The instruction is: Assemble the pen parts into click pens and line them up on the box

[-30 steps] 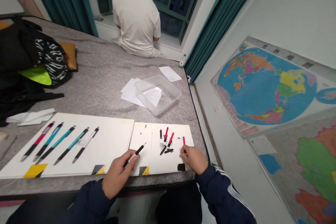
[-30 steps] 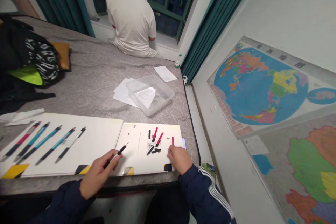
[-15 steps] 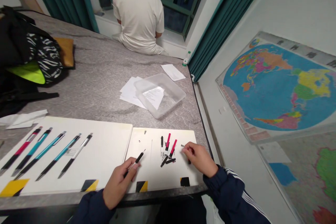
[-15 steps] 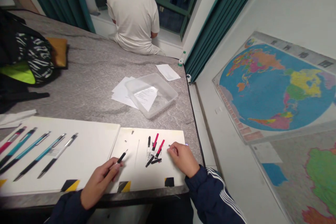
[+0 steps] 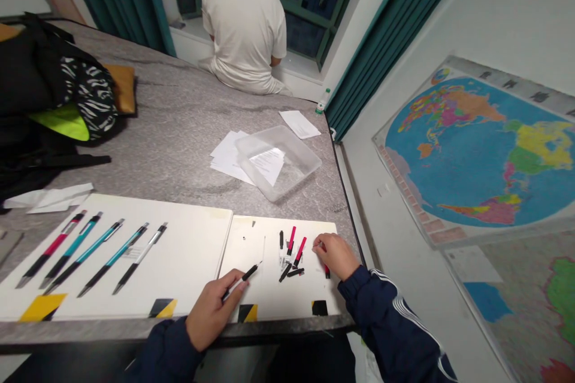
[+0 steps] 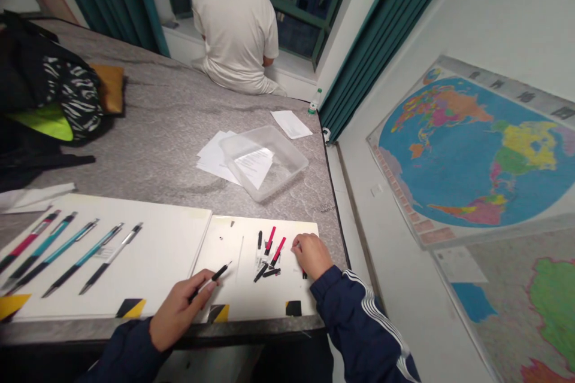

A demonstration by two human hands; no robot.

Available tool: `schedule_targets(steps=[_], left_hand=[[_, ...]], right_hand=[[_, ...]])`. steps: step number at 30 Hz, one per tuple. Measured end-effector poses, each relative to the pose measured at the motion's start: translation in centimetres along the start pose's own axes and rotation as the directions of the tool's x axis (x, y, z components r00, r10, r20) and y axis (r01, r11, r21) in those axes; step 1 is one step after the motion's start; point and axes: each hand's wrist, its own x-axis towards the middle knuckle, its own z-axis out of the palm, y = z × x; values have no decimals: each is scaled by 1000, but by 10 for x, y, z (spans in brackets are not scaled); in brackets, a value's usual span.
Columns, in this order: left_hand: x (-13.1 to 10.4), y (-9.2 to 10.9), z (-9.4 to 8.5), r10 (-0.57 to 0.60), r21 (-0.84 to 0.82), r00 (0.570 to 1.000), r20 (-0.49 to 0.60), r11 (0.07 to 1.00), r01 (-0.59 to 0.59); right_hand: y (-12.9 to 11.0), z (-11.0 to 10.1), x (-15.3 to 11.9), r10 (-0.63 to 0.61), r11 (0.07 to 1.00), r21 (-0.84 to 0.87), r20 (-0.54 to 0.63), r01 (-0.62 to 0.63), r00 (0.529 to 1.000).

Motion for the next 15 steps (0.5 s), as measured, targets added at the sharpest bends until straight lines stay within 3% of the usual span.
schedule_targets(steps=[4, 10, 15], left_hand=[[-1, -2, 4, 27, 59, 999, -29, 998, -25], [-1, 5, 8, 74, 219, 997, 39, 972, -81], [-3, 6, 12, 96, 308, 991, 92, 944, -120]], right_hand=[[-3, 7, 0, -22, 1000, 18, -18, 23, 1000], [-17, 2, -13, -30, 995, 88, -76, 37, 997], [-55, -6, -45, -230, 929, 263, -136, 259, 964]])
